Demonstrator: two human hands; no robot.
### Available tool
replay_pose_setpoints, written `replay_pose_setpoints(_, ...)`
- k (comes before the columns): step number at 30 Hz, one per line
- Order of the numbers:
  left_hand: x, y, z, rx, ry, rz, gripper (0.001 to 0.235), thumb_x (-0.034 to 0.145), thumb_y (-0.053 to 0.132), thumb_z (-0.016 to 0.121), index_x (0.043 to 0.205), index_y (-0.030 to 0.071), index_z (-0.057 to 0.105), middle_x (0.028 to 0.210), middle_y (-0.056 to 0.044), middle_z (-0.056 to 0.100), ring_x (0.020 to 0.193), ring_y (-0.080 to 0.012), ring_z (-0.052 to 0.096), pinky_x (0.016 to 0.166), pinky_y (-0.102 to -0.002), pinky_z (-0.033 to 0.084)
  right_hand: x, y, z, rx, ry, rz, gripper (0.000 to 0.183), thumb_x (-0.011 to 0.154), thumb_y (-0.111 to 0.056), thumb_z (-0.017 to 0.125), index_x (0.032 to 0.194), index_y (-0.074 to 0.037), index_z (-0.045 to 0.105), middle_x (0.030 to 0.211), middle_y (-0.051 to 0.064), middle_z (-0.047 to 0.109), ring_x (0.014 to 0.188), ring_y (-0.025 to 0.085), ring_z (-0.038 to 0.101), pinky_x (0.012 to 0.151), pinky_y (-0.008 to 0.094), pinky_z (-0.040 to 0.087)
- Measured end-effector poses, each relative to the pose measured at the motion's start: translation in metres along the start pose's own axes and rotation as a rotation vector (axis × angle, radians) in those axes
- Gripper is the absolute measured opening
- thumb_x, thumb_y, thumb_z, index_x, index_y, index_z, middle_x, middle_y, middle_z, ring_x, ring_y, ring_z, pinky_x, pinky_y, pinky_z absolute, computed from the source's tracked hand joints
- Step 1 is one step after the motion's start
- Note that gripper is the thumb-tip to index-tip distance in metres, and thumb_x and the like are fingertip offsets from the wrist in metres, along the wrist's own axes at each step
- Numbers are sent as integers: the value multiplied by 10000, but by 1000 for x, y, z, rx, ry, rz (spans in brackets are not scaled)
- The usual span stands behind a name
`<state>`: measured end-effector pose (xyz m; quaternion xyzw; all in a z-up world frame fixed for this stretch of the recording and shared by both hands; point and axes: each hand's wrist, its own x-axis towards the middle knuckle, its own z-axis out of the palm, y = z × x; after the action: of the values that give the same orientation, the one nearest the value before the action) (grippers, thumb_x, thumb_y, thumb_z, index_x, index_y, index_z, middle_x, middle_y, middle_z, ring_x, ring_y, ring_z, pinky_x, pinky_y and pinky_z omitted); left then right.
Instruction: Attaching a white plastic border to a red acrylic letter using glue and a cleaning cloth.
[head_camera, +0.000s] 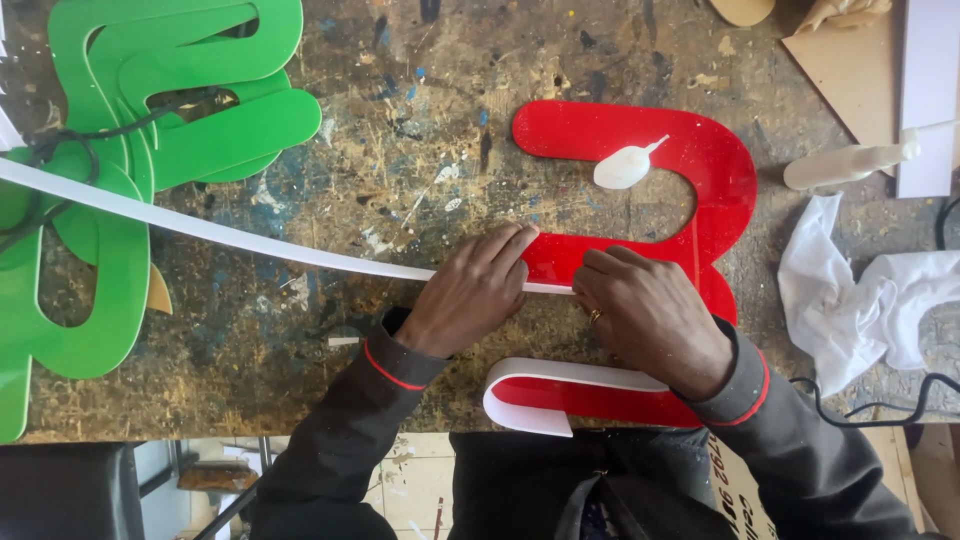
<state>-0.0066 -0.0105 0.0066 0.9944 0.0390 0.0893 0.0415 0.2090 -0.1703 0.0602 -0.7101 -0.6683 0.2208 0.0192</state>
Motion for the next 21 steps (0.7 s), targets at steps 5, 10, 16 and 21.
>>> replay_pose_setpoints(5, 3, -3, -14, -19, -21, 22, 260, 1058, 137, 739, 1234, -51, 775, 1432, -265, 715, 1423, -431, 664, 1056, -537, 638, 0, 0, -1, -7, 1, -8, 109, 816, -100, 637, 902, -149, 683, 908, -8, 627, 1004, 345, 687, 686, 510, 591)
replay_pose_setpoints(10, 4, -4, -20, 5, -38, 45, 256, 1053, 111, 732, 1239, -60, 773, 1446, -272, 707, 1443, -436, 647, 1083, -540, 623, 1, 0, -4, -3, -14, -8, 126, 829, -85, 642, 906, -165, 702, 910, -27, 641, 1006, 329, 697, 691, 497, 599)
replay_pose_setpoints(16, 7, -5, -19, 35, -44, 67, 235, 1065, 113, 710, 1211, -56, 779, 1427, -270, 714, 1418, -429, 663, 1065, -525, 632, 1, 1, -6, 22, -5, -2, 150, 802, -86, 646, 903, -181, 704, 894, -43, 638, 1007, 330, 698, 702, 491, 601)
replay_pose_setpoints(21, 5, -8, -12, 16, -25, 72, 238, 1082, 146, 721, 1224, -36, 780, 1404, -260, 725, 1409, -420, 671, 1067, -536, 632, 2, 4, -10, 97, -2, 4, 191, 747, -112, 642, 919, -166, 707, 924, -11, 669, 1054, 342, 722, 707, 539, 615)
